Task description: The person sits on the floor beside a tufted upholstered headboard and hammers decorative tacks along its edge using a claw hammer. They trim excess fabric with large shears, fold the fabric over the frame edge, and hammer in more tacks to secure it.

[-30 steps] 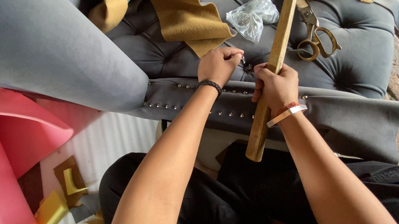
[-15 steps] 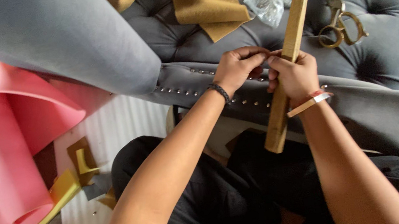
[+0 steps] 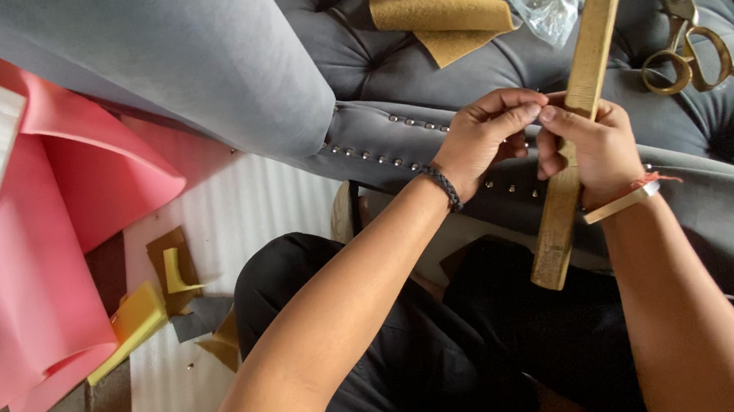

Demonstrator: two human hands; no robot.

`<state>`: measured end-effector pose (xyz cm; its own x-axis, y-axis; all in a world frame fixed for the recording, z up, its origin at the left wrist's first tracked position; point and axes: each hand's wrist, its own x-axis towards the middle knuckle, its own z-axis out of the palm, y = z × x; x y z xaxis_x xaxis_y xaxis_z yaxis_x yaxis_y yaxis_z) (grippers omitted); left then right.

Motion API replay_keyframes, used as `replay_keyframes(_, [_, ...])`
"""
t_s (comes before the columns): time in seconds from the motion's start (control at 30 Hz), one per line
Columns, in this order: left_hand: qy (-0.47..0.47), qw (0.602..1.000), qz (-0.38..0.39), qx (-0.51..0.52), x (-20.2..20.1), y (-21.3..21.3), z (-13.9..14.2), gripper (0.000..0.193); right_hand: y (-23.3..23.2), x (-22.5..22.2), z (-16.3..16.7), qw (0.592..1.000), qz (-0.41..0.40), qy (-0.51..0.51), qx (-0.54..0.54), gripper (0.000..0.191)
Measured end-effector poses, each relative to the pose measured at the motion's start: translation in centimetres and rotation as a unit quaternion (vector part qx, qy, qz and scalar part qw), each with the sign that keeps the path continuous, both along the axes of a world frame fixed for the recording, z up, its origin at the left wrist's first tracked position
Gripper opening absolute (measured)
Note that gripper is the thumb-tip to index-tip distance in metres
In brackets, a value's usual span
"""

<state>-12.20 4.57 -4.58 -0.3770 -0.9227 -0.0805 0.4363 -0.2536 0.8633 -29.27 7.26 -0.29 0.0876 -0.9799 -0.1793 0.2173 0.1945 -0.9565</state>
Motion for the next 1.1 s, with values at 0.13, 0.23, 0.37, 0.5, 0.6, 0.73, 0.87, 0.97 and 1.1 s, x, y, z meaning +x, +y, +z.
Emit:
replay_keyframes(0.13, [-0.002, 1.0, -0.006, -0.022, 0.0, 0.2, -0.1, 0.016, 0.0, -0.3, -0.4, 0.998, 0.02, -0.064, -0.006, 0.012])
replay_keyframes(0.23, [0.053, 0.996, -0.055, -0.051, -0.1, 0.5, 0.1, 0.014, -0.1, -0.7, -0.9, 0.996, 0.033, -0.082, -0.022, 0.013])
replay_keyframes(0.37, [0.086, 0.992, -0.071, -0.055, 0.1, 0.9, 0.5, 0.013, -0.4, -0.8, -1.5, 0.995, 0.051, -0.086, -0.019, 0.015])
replay_keyframes(0.5, [-0.099, 0.972, -0.006, -0.214, 1.1, 0.6, 1.6, 0.011, -0.7, -0.7, -1.7, 0.996, 0.066, -0.058, -0.033, 0.014])
replay_keyframes(0.6, [-0.191, 0.932, 0.013, -0.308, 2.6, 0.5, 2.6, 0.012, -0.7, -0.5, -1.8, 0.996, 0.086, -0.007, -0.039, 0.013])
replay_keyframes(0.73, [-0.279, 0.92, 0.019, -0.275, 3.3, 1.3, 3.5, 0.012, -0.6, 0.0, -1.7, 0.996, 0.084, 0.025, -0.017, 0.015])
replay_keyframes(0.87, [-0.346, 0.908, 0.037, -0.233, 3.1, 1.4, 3.9, 0.015, -0.5, 0.5, -1.4, 0.994, 0.098, 0.05, -0.015, 0.013])
replay_keyframes(0.97, [-0.201, 0.971, 0.004, -0.129, 3.0, 1.3, 4.1, 0.019, -0.4, 0.6, -1.0, 0.995, 0.093, 0.035, -0.015, 0.012])
replay_keyframes(1.1, [-0.298, 0.928, 0.035, -0.22, 3.0, 1.8, 4.7, 0.017, -0.3, 0.6, -0.5, 0.997, 0.069, 0.026, -0.012, 0.009])
